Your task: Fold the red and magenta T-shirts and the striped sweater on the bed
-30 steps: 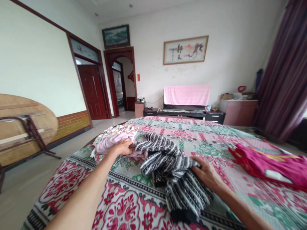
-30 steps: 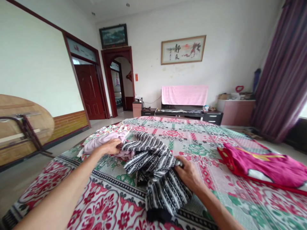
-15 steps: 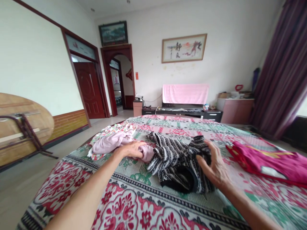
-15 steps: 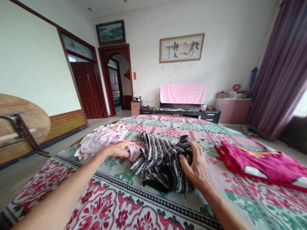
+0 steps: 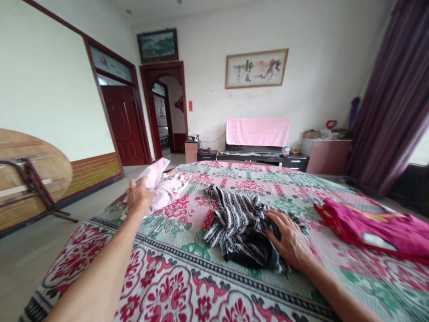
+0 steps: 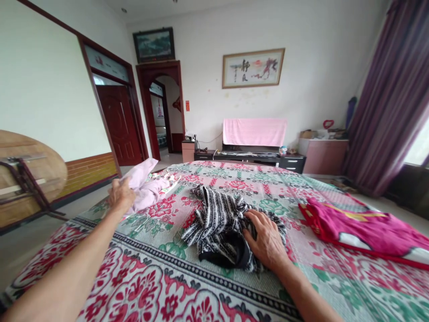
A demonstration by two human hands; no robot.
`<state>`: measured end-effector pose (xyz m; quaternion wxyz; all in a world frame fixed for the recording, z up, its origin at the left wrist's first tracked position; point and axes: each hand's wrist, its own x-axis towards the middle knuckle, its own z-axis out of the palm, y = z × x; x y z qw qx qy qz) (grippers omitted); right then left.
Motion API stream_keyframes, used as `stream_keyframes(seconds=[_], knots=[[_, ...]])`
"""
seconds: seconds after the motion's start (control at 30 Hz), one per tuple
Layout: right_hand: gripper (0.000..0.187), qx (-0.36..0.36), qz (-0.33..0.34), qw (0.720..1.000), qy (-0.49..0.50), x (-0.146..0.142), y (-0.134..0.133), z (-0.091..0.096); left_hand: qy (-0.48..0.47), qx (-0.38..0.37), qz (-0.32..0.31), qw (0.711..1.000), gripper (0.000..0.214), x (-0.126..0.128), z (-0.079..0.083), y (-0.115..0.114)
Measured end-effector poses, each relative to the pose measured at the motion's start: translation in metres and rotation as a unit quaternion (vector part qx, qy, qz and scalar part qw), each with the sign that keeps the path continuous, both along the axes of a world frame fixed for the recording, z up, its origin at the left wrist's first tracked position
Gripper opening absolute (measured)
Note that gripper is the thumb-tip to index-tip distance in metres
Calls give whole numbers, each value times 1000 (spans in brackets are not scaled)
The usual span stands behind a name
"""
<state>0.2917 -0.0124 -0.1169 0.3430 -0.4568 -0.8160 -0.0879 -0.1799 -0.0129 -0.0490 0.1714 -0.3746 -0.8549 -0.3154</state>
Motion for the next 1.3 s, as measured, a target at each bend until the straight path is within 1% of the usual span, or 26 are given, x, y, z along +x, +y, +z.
stream_keyframes(seconds=[0.03, 0.1, 0.17, 0.2, 0.27, 0.3, 0.37, 0.43, 0.5, 0.57, 0.63, 0.73, 0.87, 0.97, 1.03, 1.13, 1.2, 1.3], knots=[[37, -1, 0, 1000, 1, 0, 0, 0, 5, -29, -5, 1000, 43, -2, -6, -1], [37, -2, 2, 1000, 4, 0, 0, 0, 49, -45, -7, 998, 40, 3, -9, 0], [37, -3, 6, 1000, 7, 1, 0, 0, 98, -51, -16, 994, 37, 12, -3, 4], [37, -4, 7, 1000, 8, 1, 0, 0, 106, -72, -30, 991, 38, 15, 2, 5], [37, -6, 11, 1000, 10, 1, 0, 0, 92, -147, -72, 982, 45, 19, 9, 8], [37, -7, 13, 1000, 12, 1, 0, 0, 78, -184, -90, 976, 51, 19, 9, 8], [36, -7, 14, 1000, 19, 0, -1, 0, 57, -226, -104, 967, 62, 14, 2, 9], [36, -7, 15, 1000, 24, 0, -1, 0, 55, -225, -103, 967, 63, 8, -10, 8], [37, -9, 17, 1000, 23, 0, -1, -1, 60, -206, -91, 972, 52, 2, -21, 6], [37, -14, 15, 1000, 21, 0, -2, -1, 68, -183, -84, 977, 41, -1, -27, 5], [37, -18, 12, 1000, 20, 0, -2, -1, 82, -153, -83, 981, 38, -3, -27, 4], [37, -18, 15, 1000, 21, -1, -3, 0, 109, -100, -68, 987, 36, -5, -29, 4], [36, -23, 9, 999, 20, -2, -5, 3, 133, -109, -50, 984, 37, -3, -45, 2], [34, -24, 8, 999, 24, -3, -5, 3, 184, -64, -55, 979, 44, 6, -54, -3], [33, -20, 6, 999, 29, -4, -5, 3, 205, -37, -74, 975, 51, 15, -54, -8], [33, -12, 0, 999, 36, -5, -5, 2, 231, -37, -130, 964, 55, 35, -50, -13], [33, -8, -4, 999, 38, -5, -5, 2, 249, -58, -184, 949, 54, 53, -48, -14], [32, -7, -2, 999, 44, -4, -6, 1, 256, -133, -284, 914, 46, 81, -51, -10]])
